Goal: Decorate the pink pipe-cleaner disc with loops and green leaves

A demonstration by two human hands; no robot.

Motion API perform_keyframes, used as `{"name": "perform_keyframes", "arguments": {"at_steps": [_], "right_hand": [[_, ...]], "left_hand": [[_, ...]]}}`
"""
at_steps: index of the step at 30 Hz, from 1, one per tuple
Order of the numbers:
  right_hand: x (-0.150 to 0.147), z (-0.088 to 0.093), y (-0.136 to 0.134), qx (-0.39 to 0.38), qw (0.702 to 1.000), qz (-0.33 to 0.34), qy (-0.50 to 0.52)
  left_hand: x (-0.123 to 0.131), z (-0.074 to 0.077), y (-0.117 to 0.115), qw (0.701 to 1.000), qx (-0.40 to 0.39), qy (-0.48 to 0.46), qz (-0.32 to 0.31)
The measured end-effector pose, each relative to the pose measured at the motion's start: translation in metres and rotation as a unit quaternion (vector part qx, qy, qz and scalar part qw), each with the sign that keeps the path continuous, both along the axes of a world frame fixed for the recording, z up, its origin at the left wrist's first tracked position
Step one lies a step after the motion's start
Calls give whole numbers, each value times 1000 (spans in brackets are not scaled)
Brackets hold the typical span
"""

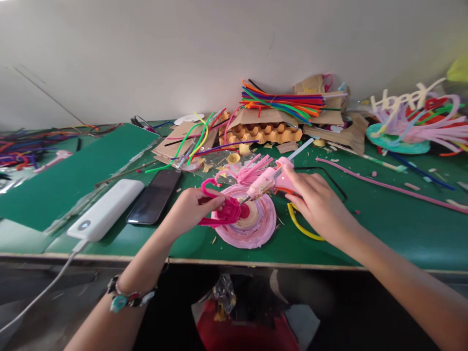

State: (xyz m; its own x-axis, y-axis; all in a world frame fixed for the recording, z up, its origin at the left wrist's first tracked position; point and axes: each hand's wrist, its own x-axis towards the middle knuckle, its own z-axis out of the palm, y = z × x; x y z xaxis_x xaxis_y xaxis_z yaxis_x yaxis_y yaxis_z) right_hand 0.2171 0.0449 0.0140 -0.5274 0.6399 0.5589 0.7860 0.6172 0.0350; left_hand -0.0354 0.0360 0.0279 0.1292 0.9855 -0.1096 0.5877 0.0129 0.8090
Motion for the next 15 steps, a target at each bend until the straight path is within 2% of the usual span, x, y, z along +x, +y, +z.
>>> {"name": "perform_keyframes", "arguments": {"at_steps": [15], "right_hand": [[-2, -4, 4, -18, 999, 4, 26]], "left_hand": [[-1, 0, -1, 1000, -2, -3, -3]]}}
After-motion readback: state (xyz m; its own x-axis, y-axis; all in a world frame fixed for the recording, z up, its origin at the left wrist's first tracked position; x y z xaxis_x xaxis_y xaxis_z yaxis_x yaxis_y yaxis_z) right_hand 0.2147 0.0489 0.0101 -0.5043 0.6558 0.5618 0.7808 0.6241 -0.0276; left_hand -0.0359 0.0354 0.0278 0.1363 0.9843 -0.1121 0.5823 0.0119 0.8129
